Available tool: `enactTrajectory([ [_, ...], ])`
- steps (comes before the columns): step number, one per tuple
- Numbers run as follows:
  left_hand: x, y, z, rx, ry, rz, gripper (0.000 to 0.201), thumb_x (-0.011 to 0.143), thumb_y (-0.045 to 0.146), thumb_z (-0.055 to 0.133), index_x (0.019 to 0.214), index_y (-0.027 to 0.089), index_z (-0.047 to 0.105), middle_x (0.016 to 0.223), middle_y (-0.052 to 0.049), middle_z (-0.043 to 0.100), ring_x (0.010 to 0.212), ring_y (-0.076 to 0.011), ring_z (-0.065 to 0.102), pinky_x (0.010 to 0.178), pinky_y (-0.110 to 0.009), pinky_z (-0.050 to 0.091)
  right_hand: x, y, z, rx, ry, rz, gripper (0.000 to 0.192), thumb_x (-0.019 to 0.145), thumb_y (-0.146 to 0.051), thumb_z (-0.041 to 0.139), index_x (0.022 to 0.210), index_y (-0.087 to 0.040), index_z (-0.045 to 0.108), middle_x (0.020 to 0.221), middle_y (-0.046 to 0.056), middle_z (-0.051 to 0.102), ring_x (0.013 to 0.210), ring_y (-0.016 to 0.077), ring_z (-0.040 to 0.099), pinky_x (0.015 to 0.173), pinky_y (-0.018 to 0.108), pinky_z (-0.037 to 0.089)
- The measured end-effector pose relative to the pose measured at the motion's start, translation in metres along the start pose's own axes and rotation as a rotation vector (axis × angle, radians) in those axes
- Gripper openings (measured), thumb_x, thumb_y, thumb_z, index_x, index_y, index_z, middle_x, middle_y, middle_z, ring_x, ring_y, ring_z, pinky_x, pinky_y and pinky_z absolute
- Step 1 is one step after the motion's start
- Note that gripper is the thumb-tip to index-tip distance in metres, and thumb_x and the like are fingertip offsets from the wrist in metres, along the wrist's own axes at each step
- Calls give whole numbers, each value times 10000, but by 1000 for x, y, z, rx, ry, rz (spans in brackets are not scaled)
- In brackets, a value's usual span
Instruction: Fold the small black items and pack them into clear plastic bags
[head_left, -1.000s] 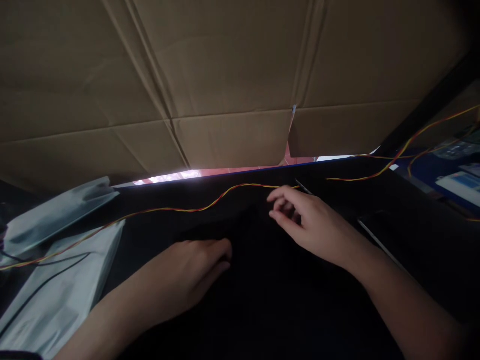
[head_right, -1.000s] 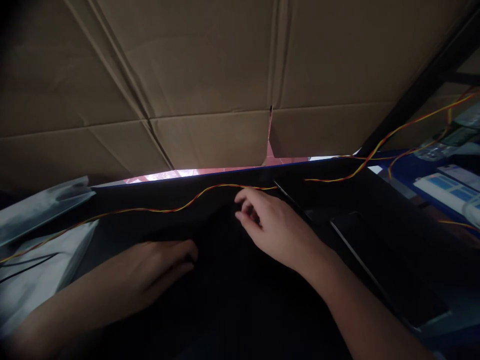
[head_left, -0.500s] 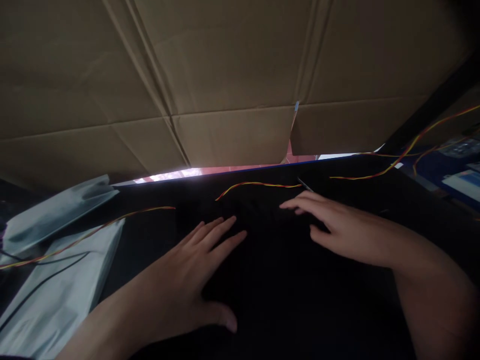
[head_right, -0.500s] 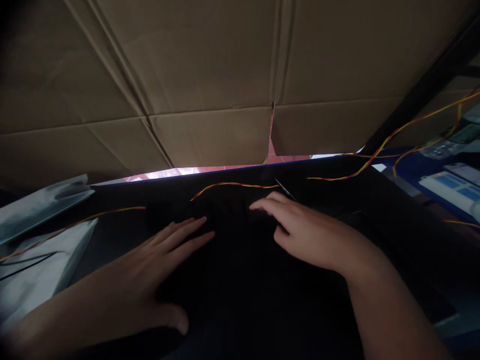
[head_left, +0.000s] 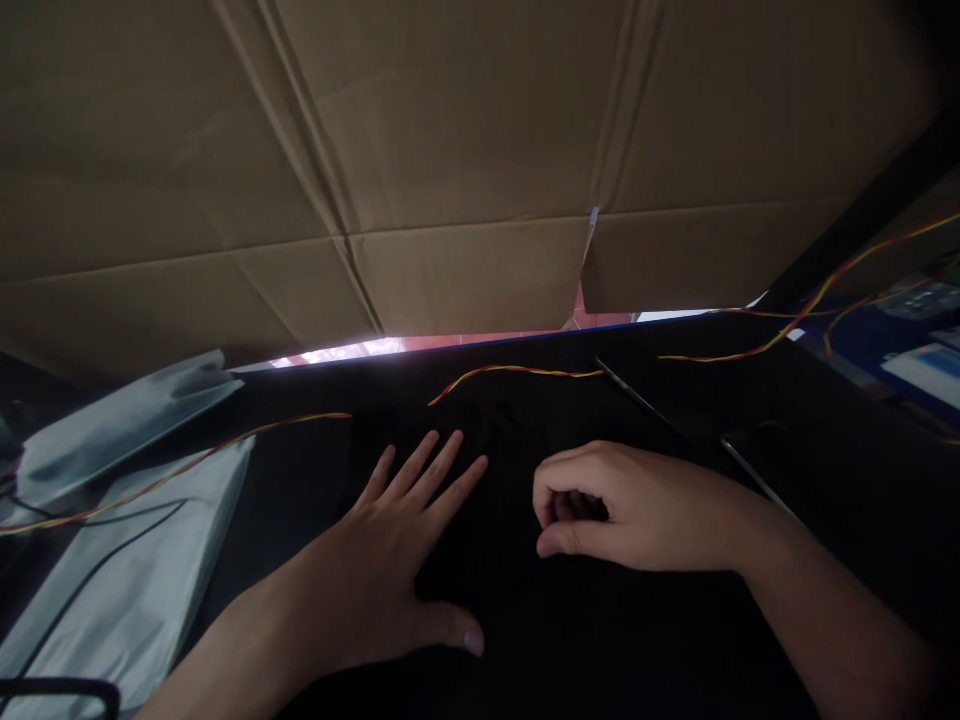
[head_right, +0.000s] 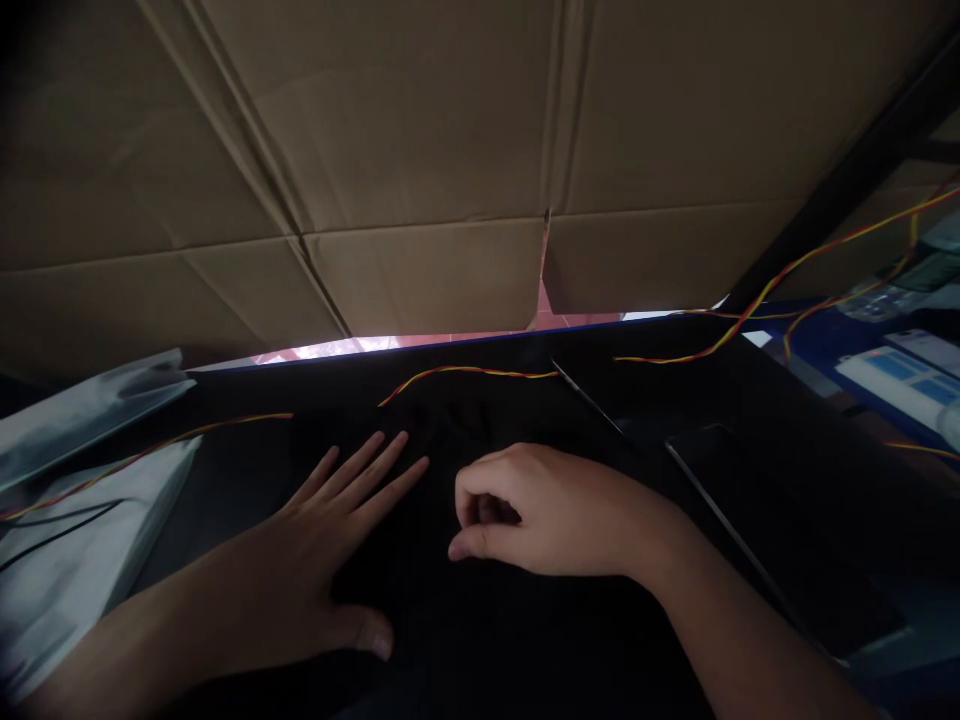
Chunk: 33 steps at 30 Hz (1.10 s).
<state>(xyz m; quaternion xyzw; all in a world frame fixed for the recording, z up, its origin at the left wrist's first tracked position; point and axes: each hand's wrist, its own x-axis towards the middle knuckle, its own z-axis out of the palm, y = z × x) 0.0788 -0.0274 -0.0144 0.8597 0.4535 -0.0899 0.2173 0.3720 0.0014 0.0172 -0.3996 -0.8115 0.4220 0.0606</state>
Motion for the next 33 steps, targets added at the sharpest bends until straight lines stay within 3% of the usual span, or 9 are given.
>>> enactTrajectory([
  [3, -2, 3, -1, -8, -35, -49, 1470, 687, 806, 890, 1739, 396, -52, 1823, -115, -84, 1674, -479, -79, 1289, -840, 97, -4, 4, -5, 23, -83, 60, 134, 933, -385, 813, 906, -266, 758, 827, -53, 749, 738, 144, 682, 621, 263, 457],
  [6, -5, 6, -5, -15, -56, -93, 1516, 632, 784, 933, 1741, 393, -24, 1820, -110, -96, 1673, -479, -81, 1296, -827, 109, -8, 8, -9, 24, -257, 132, 82, 870, -339, 839, 901, -274, 800, 817, -59, 768, 744, 148, 706, 618, 253, 460],
  [12, -8, 2, -13, -27, -10, -88, 1234, 782, 899, 741, 1747, 380, 173, 1827, -134, 33, 1681, -498, 60, 1280, -826, 206, -11, 11, -3, 67, -488, 247, 260, 689, -394, 948, 804, -239, 775, 737, -73, 734, 638, 131, 651, 532, 228, 426],
  [16, -7, -8, -12, -9, 85, -21, 962, 942, 857, 591, 1730, 397, 286, 1825, -122, 177, 1683, -460, 191, 1290, -773, 283, -13, 11, -2, 198, -587, 310, 242, 820, -446, 861, 816, -219, 777, 765, -22, 787, 661, 156, 719, 607, 244, 494],
  [19, -5, -12, -12, 17, 127, 18, 889, 986, 811, 578, 1725, 392, 316, 1823, -116, 208, 1689, -445, 195, 1300, -768, 263, -16, 9, -8, 282, -478, 258, 181, 950, -387, 731, 932, -218, 794, 875, 22, 831, 735, 183, 781, 651, 256, 539],
  [23, -6, -8, -13, 5, 112, 78, 1027, 919, 862, 623, 1745, 400, 225, 1843, -107, 64, 1696, -465, 66, 1305, -791, 196, -15, 7, -15, 222, -200, 196, 222, 1000, -447, 696, 986, -232, 750, 767, -28, 755, 573, 127, 719, 554, 215, 453],
  [25, -6, -2, -12, -32, 69, 92, 1098, 875, 858, 689, 1746, 430, 175, 1844, -90, 24, 1688, -474, 26, 1298, -800, 202, -14, 8, -14, 175, -289, 256, 225, 952, -449, 743, 924, -227, 738, 666, -56, 695, 486, 104, 650, 515, 207, 412],
  [29, -5, 7, -11, -53, -33, 41, 1366, 711, 690, 946, 1736, 459, 73, 1831, -95, -36, 1662, -503, -20, 1275, -840, 176, -13, 12, -5, 202, -593, 387, 173, 822, -347, 790, 761, -214, 697, 665, -41, 742, 567, 132, 698, 547, 206, 479],
  [33, -9, 7, -14, -49, -97, -17, 1518, 566, 640, 1027, 1728, 471, 66, 1825, -97, -55, 1650, -518, -56, 1262, -856, 162, -15, 22, -6, 191, -548, 462, 182, 848, -341, 754, 752, -209, 673, 789, 3, 826, 659, 156, 767, 558, 200, 504],
])
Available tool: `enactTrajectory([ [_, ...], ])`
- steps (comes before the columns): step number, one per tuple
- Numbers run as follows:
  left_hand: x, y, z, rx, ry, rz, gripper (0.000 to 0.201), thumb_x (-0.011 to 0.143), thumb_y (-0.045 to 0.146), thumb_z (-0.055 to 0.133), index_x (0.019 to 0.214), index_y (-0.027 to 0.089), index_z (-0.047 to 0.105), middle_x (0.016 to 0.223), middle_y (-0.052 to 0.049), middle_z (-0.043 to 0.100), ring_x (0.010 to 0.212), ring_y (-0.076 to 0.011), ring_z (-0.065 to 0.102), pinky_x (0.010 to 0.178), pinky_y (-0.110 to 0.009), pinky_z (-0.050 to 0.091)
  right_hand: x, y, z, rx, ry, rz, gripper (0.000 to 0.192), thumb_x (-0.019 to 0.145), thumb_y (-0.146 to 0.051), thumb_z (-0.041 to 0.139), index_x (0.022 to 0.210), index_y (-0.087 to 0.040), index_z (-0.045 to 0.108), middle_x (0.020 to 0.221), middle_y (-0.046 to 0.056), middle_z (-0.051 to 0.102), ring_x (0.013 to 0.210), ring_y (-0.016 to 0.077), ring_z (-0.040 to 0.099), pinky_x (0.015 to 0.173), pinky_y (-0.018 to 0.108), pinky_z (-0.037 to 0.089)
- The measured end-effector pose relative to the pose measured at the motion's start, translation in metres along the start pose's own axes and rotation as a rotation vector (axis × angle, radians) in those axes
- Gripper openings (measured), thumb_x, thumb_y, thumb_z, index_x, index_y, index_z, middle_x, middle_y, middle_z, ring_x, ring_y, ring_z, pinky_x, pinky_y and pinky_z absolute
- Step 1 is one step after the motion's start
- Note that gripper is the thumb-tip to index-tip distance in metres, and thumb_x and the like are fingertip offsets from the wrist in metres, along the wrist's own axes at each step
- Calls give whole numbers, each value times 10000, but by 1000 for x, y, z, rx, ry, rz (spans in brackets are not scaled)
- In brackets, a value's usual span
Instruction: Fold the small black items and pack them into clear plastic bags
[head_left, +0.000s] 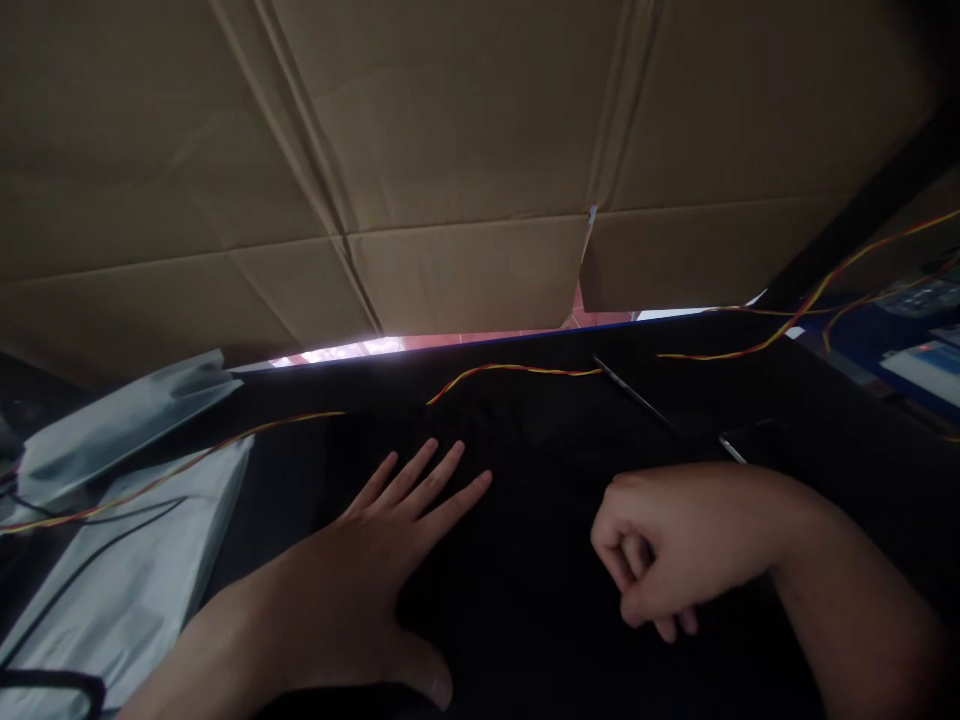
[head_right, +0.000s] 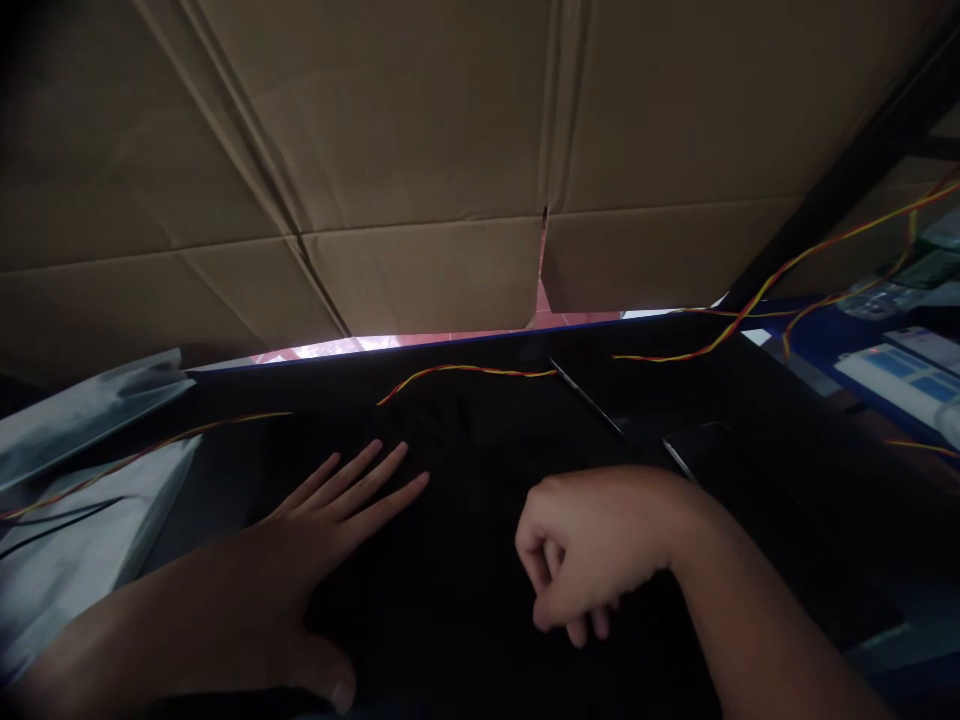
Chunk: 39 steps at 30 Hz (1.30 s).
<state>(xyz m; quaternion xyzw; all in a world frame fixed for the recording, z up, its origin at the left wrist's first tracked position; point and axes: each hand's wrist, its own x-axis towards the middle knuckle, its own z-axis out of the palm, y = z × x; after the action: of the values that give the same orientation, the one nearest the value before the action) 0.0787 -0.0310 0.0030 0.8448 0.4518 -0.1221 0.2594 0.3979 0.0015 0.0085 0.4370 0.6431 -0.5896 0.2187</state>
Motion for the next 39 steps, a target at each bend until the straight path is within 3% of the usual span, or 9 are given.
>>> enactTrajectory([
  [7, -2, -12, 1, 11, 126, 34, 1355, 653, 752, 945, 1735, 448, 188, 1841, -104, 76, 1678, -508, 73, 1290, -797, 243, -17, 12, -23, 114, 263, -3, 360, 1038, -543, 615, 943, -210, 712, 840, 42, 817, 548, 148, 712, 551, 252, 536],
  [11, 6, -17, -6, 37, 302, 82, 857, 975, 757, 655, 1700, 377, 398, 1795, -106, 341, 1664, -424, 309, 1299, -705, 345, -2, 0, -21, -11, 673, -272, 261, 1053, -455, 604, 1003, -240, 742, 774, -6, 735, 608, 150, 664, 567, 256, 464],
  [13, 8, -22, -6, 61, 369, 71, 758, 1029, 699, 614, 1685, 363, 436, 1774, -102, 399, 1630, -412, 388, 1279, -687, 393, 9, -5, -17, -51, 753, -379, 225, 1049, -406, 608, 970, -237, 736, 798, 2, 735, 681, 164, 683, 606, 265, 471],
  [19, 7, -23, 1, 93, 259, 73, 883, 978, 722, 678, 1723, 423, 310, 1824, -88, 269, 1660, -437, 310, 1280, -725, 351, 2, 8, -15, 112, 241, -92, 267, 1072, -425, 564, 956, -219, 687, 865, 21, 782, 553, 130, 693, 515, 231, 480],
  [22, 5, -12, -4, 81, 234, 148, 724, 1034, 681, 619, 1683, 430, 417, 1791, -49, 374, 1633, -397, 385, 1276, -659, 408, -9, 7, -18, 131, 146, -82, 308, 1089, -481, 549, 1028, -226, 711, 865, 17, 784, 498, 116, 650, 492, 234, 466],
  [28, 10, -18, -19, 199, 490, 110, 483, 1113, 387, 522, 1589, 333, 585, 1634, -52, 606, 1471, -360, 577, 1247, -619, 450, 17, -11, -11, -162, 808, -443, 148, 1038, -346, 656, 1104, -279, 772, 1002, 14, 772, 819, 175, 704, 737, 310, 524],
  [34, 15, -51, -18, 378, 496, -30, 482, 1045, 202, 483, 1479, 247, 686, 1533, -103, 686, 1386, -389, 641, 1163, -643, 504, 25, -2, -14, -263, 804, -395, 157, 1031, -304, 652, 1108, -307, 790, 1062, 9, 786, 881, 201, 724, 764, 343, 539],
  [37, 16, -53, -16, 413, 521, -7, 519, 1019, 129, 471, 1477, 254, 683, 1483, -94, 717, 1324, -364, 682, 1130, -593, 526, 28, -2, -13, -281, 944, -423, 167, 1053, -303, 625, 1116, -308, 781, 1129, 11, 782, 895, 198, 730, 784, 345, 562],
  [39, 17, -50, -17, 432, 540, -13, 519, 1026, 136, 464, 1488, 250, 673, 1412, -104, 749, 1233, -362, 716, 1046, -572, 557, 36, -4, -10, -287, 1062, -450, 251, 1066, -323, 624, 1287, -310, 741, 1316, 35, 745, 974, 214, 739, 853, 373, 588],
])
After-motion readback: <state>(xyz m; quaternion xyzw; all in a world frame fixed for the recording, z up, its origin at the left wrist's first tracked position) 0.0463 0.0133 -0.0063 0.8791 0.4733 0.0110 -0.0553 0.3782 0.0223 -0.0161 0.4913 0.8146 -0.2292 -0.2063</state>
